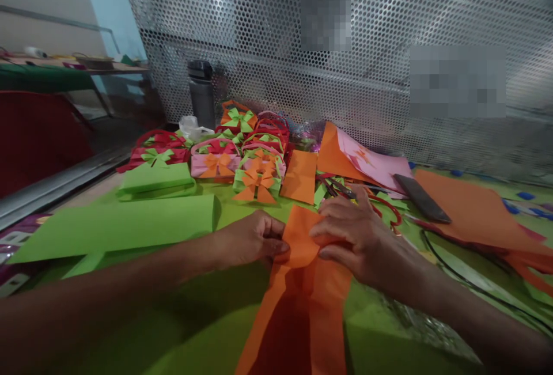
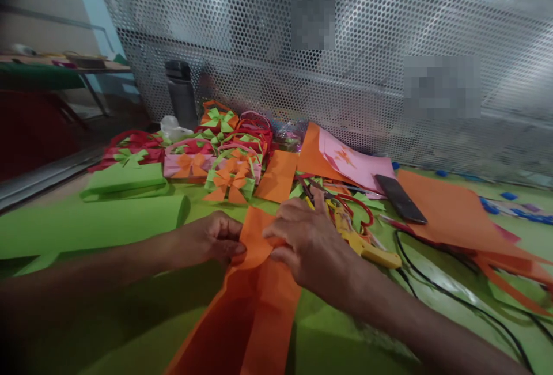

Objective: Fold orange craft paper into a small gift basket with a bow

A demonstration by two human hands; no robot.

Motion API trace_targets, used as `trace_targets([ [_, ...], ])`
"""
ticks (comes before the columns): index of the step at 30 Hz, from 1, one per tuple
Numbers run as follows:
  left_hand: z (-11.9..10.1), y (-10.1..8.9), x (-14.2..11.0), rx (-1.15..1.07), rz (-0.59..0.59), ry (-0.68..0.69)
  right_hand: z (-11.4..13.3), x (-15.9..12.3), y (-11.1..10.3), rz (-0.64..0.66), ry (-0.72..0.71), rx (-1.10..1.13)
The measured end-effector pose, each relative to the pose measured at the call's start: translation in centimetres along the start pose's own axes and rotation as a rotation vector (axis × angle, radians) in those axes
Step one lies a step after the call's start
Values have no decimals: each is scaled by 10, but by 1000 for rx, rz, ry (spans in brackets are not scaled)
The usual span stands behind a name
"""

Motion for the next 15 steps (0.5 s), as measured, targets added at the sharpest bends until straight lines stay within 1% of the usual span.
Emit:
trace_targets([
  [2, 2, 3, 0, -29, -15, -12, 1, 0, 1, 15, 12, -62],
  [4, 2, 5, -1, -45, -19, -19, 1, -1, 1, -6, 21, -100],
  [8, -1, 9, -2, -40, -20, -20, 1, -2, -1, -50, 17, -83],
  [15, -3, 16, -4, -17, 1, 4, -3, -2, 6, 21, 65, -106],
])
Point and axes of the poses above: each hand's wrist, its own x-axis towards the middle knuckle, its own y-axis out of the palm, z = x × y, the point moved 8 cm from there along x, towards the middle knuckle, and after that the axes turned 11 degrees about y, right-handed, at the moved point
